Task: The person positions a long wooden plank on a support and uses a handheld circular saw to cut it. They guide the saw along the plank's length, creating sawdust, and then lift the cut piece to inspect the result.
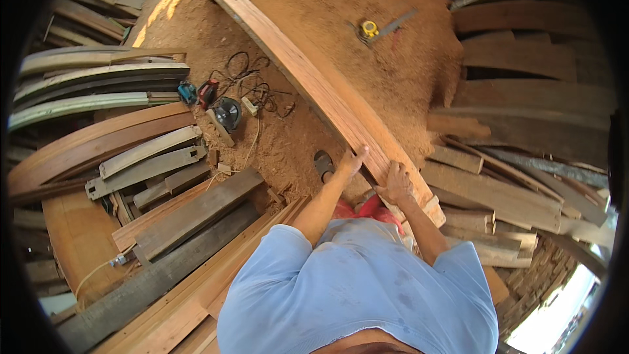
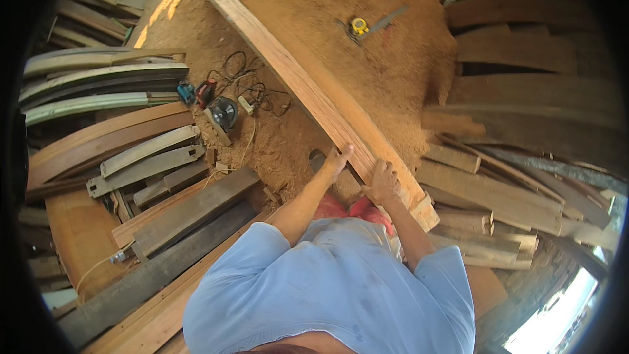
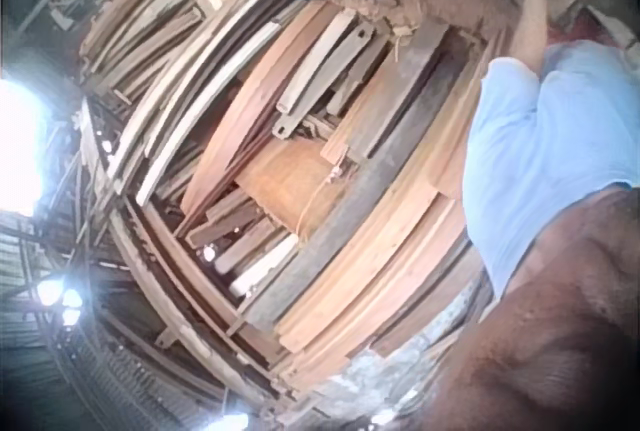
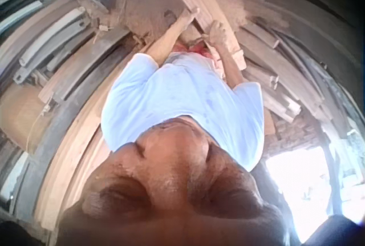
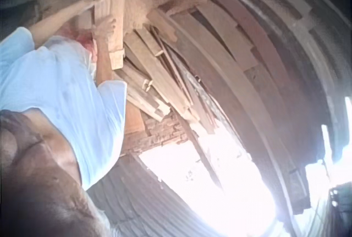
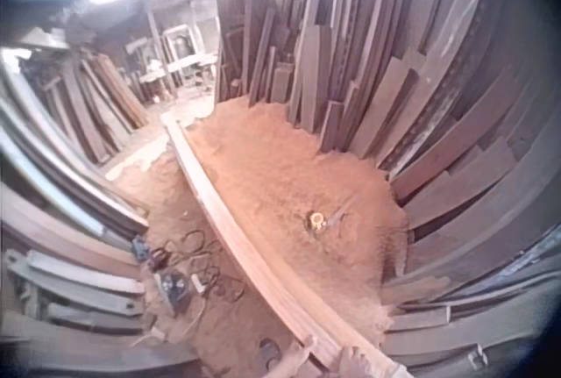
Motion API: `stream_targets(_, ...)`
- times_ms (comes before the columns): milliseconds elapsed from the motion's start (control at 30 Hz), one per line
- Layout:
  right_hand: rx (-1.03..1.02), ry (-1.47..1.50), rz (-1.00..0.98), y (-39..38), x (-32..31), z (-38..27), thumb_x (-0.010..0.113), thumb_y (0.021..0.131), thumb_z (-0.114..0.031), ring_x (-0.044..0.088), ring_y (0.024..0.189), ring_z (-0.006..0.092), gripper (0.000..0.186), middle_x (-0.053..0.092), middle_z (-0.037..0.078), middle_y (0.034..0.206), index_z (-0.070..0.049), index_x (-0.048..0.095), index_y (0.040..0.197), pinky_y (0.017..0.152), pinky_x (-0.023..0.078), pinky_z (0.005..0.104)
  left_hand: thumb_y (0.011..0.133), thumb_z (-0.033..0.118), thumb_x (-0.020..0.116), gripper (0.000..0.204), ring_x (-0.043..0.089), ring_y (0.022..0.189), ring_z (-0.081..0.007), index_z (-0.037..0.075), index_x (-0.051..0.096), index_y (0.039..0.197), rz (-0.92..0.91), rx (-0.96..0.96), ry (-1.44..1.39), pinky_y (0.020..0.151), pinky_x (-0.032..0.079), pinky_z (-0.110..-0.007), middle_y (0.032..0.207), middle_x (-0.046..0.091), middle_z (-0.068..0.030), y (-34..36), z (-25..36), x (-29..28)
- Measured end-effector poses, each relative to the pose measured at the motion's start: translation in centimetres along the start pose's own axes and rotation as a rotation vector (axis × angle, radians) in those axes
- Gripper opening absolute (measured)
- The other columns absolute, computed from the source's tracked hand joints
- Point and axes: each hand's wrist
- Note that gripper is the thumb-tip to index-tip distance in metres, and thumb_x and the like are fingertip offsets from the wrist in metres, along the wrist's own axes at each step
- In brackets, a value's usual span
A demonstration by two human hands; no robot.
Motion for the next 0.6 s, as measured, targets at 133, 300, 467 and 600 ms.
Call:
stream_targets(133, -0.023, -0.041, -0.068, 1.3, 0.5, -0.1, 0.086, 0.072, -0.031, 0.059, 0.122, 0.0465, 0.085, 0.055, 0.029, 0.131, 0.002, 0.038, 0.134, 0.101, 0.051, 0.0519, 0.089, 0.069, 0.067, 0.124, 0.025, 0.156, -0.0357, -0.003, 0.000, 0.164, 0.104, 0.052, -0.060, 0.124, 0.028, -0.046, 0.167, 0.024, -0.0266, 0.9, -2.5, -0.5)
stream_targets(300, 0.044, -0.069, -0.025, 0.8, -0.6, -0.1, 0.083, 0.070, -0.030, 0.065, 0.115, 0.0466, 0.083, 0.063, 0.032, 0.123, 0.009, 0.040, 0.129, 0.099, 0.053, 0.0502, 0.096, 0.075, 0.049, 0.113, 0.020, 0.157, -0.0375, -0.002, 0.001, 0.164, 0.252, 0.022, -0.191, 0.126, 0.024, -0.047, 0.169, 0.018, -0.0277, -0.1, -4.0, 1.1)
stream_targets(467, 0.014, -0.128, -0.048, 0.4, 2.0, -1.4, 0.081, 0.070, -0.027, 0.067, 0.111, 0.0471, 0.080, 0.065, 0.033, 0.119, 0.009, 0.041, 0.130, 0.097, 0.053, 0.0511, 0.098, 0.074, 0.045, 0.109, 0.020, 0.157, -0.0379, 0.000, 0.002, 0.165, 0.305, -0.035, -0.281, 0.125, 0.024, -0.047, 0.169, 0.017, -0.0278, -2.9, -6.8, 0.6)
stream_targets(600, -0.053, -0.191, 0.020, -2.0, 5.1, -2.7, 0.082, 0.071, -0.034, 0.070, 0.104, 0.0470, 0.080, 0.069, 0.029, 0.110, 0.007, 0.043, 0.126, 0.092, 0.056, 0.0514, 0.098, 0.074, 0.045, 0.109, 0.020, 0.157, -0.0379, 0.000, 0.002, 0.165, 0.235, -0.115, -0.379, 0.125, 0.025, -0.047, 0.169, 0.017, -0.0276, -3.4, -8.0, 0.8)
Point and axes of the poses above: each hand's wrist, its own y-axis towards the middle knuckle, its own x-axis out of the palm, z = x × y
